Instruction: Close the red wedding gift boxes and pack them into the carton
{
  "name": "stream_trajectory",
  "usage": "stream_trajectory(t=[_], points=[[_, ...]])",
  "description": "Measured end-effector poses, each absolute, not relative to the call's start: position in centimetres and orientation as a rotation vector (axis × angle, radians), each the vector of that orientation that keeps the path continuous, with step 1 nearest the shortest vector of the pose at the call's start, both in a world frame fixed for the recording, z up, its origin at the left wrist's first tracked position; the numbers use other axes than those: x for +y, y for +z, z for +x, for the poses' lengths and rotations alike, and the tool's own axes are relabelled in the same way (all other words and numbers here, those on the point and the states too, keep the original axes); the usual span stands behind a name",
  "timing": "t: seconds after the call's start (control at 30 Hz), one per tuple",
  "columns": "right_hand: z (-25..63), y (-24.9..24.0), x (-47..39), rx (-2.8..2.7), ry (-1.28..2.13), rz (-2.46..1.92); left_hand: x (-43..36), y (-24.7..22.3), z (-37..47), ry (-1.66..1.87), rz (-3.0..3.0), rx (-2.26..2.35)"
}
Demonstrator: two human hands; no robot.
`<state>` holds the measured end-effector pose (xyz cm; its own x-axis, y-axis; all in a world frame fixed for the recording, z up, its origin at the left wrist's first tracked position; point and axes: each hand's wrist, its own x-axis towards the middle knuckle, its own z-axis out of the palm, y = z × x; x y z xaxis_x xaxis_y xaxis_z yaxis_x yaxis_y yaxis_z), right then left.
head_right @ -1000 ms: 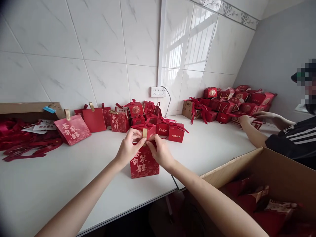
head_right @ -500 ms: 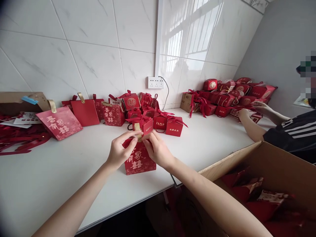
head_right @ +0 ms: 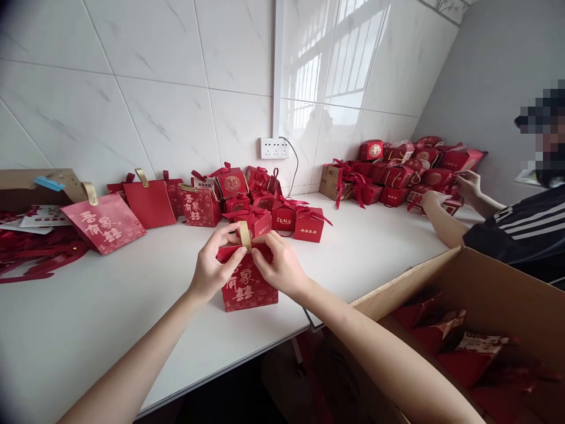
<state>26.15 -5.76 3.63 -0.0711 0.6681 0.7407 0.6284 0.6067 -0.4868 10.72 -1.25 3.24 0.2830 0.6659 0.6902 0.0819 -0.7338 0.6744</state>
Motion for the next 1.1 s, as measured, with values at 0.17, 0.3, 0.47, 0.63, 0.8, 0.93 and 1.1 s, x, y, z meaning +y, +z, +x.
stream_trajectory(t=[0.17,0.3,0.47,0.63,0.8,0.93,1.1], points=[[26.0,4.3,-6.2,-1.719,0.151,-1.153,-1.4,2.8,10.9,1.455,1.848,0.650],[26.3,4.9,-6.3,-1.754,0.243,-1.168,-1.4,2.9,10.9,1.435,1.834,0.687],[26.6,5.4,-6.0,-1.742,0.365,-1.171,-1.3,3.0,11.0,1.427,1.847,0.670],[26.7,5.4,-5.8,-1.756,0.370,-1.152,-1.2,3.1,11.0,1.383,1.832,0.664],[27.2,5.6,-5.8,-1.771,0.470,-1.125,-1.2,3.0,11.2,1.420,1.781,0.634],[27.2,5.4,-6.0,-1.804,0.452,-1.132,-1.3,2.5,11.0,1.392,1.745,0.648],[27.8,5.3,-6.2,-1.887,0.350,-1.188,-0.4,1.2,9.9,0.994,1.650,0.529]])
